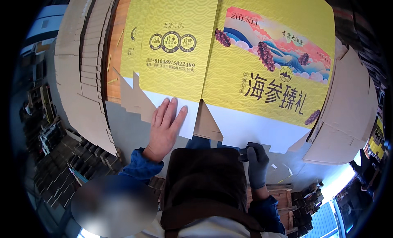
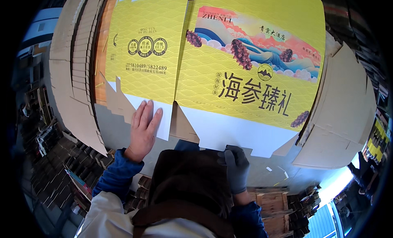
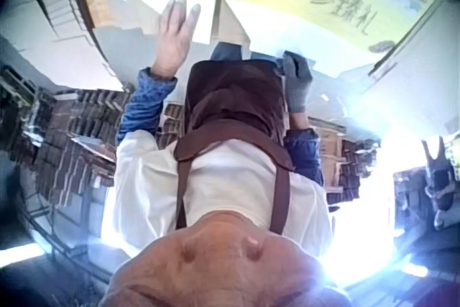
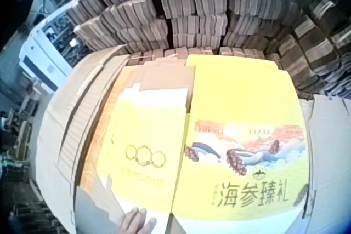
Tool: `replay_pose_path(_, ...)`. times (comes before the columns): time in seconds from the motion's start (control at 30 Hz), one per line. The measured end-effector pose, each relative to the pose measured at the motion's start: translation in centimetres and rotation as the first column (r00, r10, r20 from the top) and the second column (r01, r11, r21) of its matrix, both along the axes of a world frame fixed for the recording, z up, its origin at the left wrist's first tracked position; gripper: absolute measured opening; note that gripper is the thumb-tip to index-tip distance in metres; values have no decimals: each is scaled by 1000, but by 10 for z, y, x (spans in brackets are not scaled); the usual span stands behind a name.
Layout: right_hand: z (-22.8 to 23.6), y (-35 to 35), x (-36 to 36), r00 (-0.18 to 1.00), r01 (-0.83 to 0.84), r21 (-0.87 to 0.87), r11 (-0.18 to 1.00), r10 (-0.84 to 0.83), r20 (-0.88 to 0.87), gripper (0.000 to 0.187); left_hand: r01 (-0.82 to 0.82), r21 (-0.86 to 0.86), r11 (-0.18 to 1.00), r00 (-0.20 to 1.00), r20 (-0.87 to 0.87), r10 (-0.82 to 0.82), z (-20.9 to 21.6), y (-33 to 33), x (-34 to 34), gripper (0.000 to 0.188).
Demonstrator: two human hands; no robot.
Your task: The person assembles yellow printed cardboard boxes by folding the flat sheets into shape. They repeatedly pick up a sheet, fold the side flaps inward, and then fold the top and bottom flaps to form the box structure. The person stacks the completed boxes on a pile to the side.
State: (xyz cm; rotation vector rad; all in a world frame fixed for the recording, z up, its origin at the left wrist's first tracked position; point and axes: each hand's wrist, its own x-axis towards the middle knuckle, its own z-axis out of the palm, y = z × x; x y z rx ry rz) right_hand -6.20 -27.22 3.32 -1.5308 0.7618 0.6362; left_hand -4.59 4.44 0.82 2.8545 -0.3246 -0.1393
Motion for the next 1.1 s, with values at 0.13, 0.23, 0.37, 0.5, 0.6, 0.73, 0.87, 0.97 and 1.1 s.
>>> replay_pose_path(0.13, 0, 1, 1, 979, 158, 199, 967, -127, -160, 22, 2, 8, 1000, 1000, -14, -2, -1, -2, 1, 59)
replay_pose_path(0.23, -8, 1, 3, 967, 182, 331, 926, -108, -231, 25, -1, 38, 999, 999, -36, 2, 2, -3, 0, 61)
replay_pose_path(0.37, -16, 6, 8, 932, 256, 531, 808, -61, -356, 27, 12, 12, 1000, 994, -106, -11, 7, -3, 4, 64)
replay_pose_path(0.5, -21, 16, 14, 943, 245, 539, 806, -67, -327, 29, 24, -35, 999, 992, -123, -28, 3, 0, 2, 67)
replay_pose_path(0.6, -25, 24, 16, 941, 260, 529, 808, -87, -328, 28, -7, -46, 999, 990, -139, 0, 3, -2, 2, 69)
replay_pose_path(0.73, -28, 27, 15, 936, 287, 523, 802, -119, -332, 28, 4, -48, 999, 994, -105, -9, -1, -2, 1, 73)
replay_pose_path(0.87, -32, 28, 11, 933, 304, 507, 807, -145, -328, 28, -2, -58, 998, 996, -95, -4, -4, -3, 0, 75)
replay_pose_path(0.97, -33, 29, 10, 938, 295, 498, 816, -148, -313, 28, -10, -54, 999, 994, -107, 4, -6, -4, -1, 75)
replay_pose_path(1.1, -35, 30, 9, 949, 273, 493, 826, -147, -280, 27, -21, -55, 998, 993, -117, 14, -6, -5, -1, 75)
